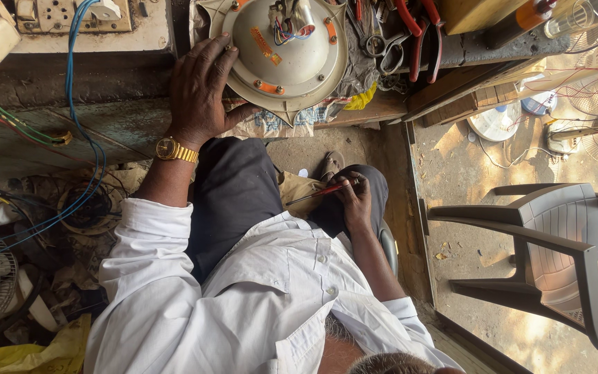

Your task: The person repairs a dome-shaped ceiling light fixture at a cluttered workbench. They hold the fixture, manipulate its wires and lamp holder, unscrew and reattach parts by hand, and use a screwdriver to tighten components while working with the fixture on their lap and on the bench.

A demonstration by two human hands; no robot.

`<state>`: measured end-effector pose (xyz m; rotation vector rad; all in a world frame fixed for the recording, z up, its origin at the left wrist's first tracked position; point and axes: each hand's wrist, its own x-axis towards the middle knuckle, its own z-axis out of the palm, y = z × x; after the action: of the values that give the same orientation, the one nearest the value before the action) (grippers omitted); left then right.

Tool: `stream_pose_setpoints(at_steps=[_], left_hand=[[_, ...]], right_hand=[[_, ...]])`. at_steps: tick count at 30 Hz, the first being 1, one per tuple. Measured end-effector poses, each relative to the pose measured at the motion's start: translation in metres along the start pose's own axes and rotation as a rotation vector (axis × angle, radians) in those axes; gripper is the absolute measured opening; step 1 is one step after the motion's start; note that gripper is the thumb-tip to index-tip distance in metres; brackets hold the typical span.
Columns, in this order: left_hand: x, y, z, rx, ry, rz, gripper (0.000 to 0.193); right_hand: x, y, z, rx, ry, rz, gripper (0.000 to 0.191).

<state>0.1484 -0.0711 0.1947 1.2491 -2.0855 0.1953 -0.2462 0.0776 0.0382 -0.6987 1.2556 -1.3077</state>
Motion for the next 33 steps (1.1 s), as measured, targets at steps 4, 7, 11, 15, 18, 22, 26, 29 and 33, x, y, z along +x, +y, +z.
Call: stream_pose_setpoints(at_steps=[4,7,11,15,18,22,26,29,33], left_hand=[[0.0,0.0,0.001,0.003,-0.007,-0.005,0.099],[0.0,0.0,0.002,0.017,0.003,0.002,0.1],[0.0,-0.002,0.004,0.007,0.007,0.002,0.099],[0.0,-0.002,0.003,0.014,0.015,0.005,0.099],[-0.001,0.0,0.001,0.012,0.018,0.013,0.1],[-0.001,0.002,-0.004,-0.047,0.004,0.011,0.099],[0.003,0.002,-0.007,-0.086,0.021,0.033,0.096],[0.005,0.004,-0.008,-0.122,0.031,0.027,0.091],[0.008,0.01,-0.009,-0.177,0.053,-0.001,0.08]], right_hand=[[0.0,0.0,0.0,-0.012,0.009,0.012,0.023],[0.0,0.0,0.0,-0.015,0.003,0.003,0.024],[0.001,0.0,0.0,-0.013,0.003,-0.001,0.024],[0.001,-0.001,0.001,-0.028,0.011,0.007,0.024],[-0.001,-0.001,0.0,-0.015,0.007,0.005,0.024],[-0.003,0.0,-0.003,-0.019,0.002,0.002,0.025],[0.0,0.002,-0.005,-0.012,0.005,0.002,0.025],[0.0,0.002,-0.007,0.02,0.001,0.014,0.026],[-0.003,0.002,-0.01,-0.006,0.012,0.015,0.025]])
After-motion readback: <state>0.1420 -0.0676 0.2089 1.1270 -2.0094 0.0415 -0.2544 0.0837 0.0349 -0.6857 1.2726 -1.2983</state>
